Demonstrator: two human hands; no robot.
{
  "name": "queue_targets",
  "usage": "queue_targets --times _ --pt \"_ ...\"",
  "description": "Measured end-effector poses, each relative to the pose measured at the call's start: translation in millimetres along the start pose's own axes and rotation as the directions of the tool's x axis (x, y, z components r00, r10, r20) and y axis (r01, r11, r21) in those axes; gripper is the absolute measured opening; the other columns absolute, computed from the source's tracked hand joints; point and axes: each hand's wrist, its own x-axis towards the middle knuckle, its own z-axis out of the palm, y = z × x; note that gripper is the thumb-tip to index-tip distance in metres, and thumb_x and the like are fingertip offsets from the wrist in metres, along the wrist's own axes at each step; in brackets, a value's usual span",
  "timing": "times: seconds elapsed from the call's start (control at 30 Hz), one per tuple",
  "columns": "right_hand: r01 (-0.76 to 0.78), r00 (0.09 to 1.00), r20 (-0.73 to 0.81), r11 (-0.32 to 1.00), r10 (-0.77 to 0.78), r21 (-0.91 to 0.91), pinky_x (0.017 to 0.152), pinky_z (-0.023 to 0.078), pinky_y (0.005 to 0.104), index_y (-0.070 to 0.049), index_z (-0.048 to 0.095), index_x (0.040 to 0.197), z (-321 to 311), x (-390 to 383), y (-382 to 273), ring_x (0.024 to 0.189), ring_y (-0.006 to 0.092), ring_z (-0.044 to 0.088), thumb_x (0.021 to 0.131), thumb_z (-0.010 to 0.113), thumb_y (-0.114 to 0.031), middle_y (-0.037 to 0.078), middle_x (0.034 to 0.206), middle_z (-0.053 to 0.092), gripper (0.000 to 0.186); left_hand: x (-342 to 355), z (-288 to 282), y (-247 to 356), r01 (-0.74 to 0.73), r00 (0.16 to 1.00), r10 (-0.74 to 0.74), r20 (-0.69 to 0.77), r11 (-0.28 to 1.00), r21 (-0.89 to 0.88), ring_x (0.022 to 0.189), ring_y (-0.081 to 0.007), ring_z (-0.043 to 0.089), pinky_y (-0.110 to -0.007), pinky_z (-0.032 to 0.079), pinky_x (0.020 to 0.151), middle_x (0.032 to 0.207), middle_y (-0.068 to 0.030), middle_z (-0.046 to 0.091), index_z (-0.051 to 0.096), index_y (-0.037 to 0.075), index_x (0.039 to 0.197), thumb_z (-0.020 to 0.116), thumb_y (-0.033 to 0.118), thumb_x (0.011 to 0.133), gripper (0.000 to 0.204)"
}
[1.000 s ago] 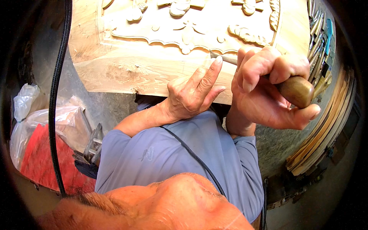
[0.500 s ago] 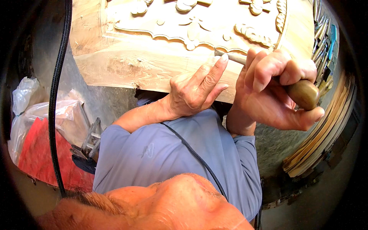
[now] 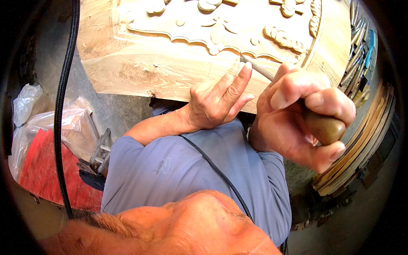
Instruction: The person carves decorative patterns into a wooden board using a chisel and a mallet. They use the mallet to strike the chisel for deep cuts and then use the chisel alone to shave away thin layers of wood to refine the relief design.
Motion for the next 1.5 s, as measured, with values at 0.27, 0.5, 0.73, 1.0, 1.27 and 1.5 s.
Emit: queue_targets --times 0.27,0.5,0.73,1.0,1.27,1.5 --pt "-0.084 0.996 -0.004 0.996 0.084 0.036 0.049 0.024 0.0305 -0.011 0.052 0.093 5 25 4 0.044 0.0110 0.026 0.105 0.047 -0.069 0.008 0.062 0.050 0.059 7 0 7 0.011 1.000 -0.011 0.029 1.000 -0.018 0.081 -0.0260 0.078 -0.035 0.063 0.063 0.119 -0.0231 0.075 0.059 -0.006 0.158 0.082 0.022 0.092 0.075" --pt "0.105 0.994 0.035 0.992 -0.103 -0.063 0.045 0.021 0.0318 -0.011 0.050 0.092 16 -6 9 0.042 0.0117 0.021 0.104 0.046 -0.080 0.010 0.062 0.054 0.070 6 3 9 0.031 0.998 -0.038 -0.054 0.992 -0.119 0.088 -0.0289 0.081 -0.037 0.063 0.061 0.126 -0.0248 0.077 0.058 -0.009 0.156 0.076 0.019 0.099 0.066" --pt "0.123 0.907 0.398 0.990 -0.138 0.063 0.046 0.028 0.0281 -0.013 0.044 0.085 4 -4 -20 0.046 0.0112 0.044 0.098 0.070 -0.078 0.003 0.068 0.056 0.071 13 -11 8 -0.077 0.991 0.044 -0.129 0.961 -0.264 0.072 -0.0250 0.079 -0.034 0.062 0.062 0.099 -0.0149 0.082 0.064 -0.009 0.144 0.084 0.002 0.095 0.054" --pt "0.273 0.961 0.138 0.760 -0.238 -0.590 0.058 0.057 0.0412 0.001 0.058 0.098 -53 -74 -47 0.067 0.0316 0.072 0.110 0.048 -0.075 0.022 0.082 0.068 0.077 18 3 4 -0.184 0.979 0.164 -0.121 0.966 -0.180 0.053 -0.0150 0.056 -0.032 0.046 0.049 0.072 0.0003 0.066 0.077 0.002 0.131 0.084 -0.004 0.083 0.048" --pt "-0.459 0.802 -0.162 0.418 0.575 -0.784 0.066 0.058 0.0285 0.010 0.077 0.121 -69 -75 -103 0.071 0.0172 0.074 0.087 0.070 0.014 0.015 0.090 0.080 0.034 18 3 -2 -0.175 0.984 0.174 -0.042 0.984 -0.022 0.055 -0.0152 0.054 -0.033 0.043 0.048 0.073 0.0007 0.061 0.076 0.004 0.133 0.083 -0.001 0.084 0.050" --pt "0.175 0.906 0.294 0.365 0.305 -0.915 0.066 0.059 0.0320 0.004 0.083 0.115 -71 -58 -78 0.074 0.0272 0.079 0.078 0.080 0.020 0.020 0.091 0.082 0.040 31 0 -6 -0.200 0.979 0.194 0.057 0.970 0.141 0.061 -0.0156 0.057 -0.033 0.046 0.053 0.081 -0.0013 0.058 0.076 0.003 0.128 0.072 0.010 0.087 0.042"
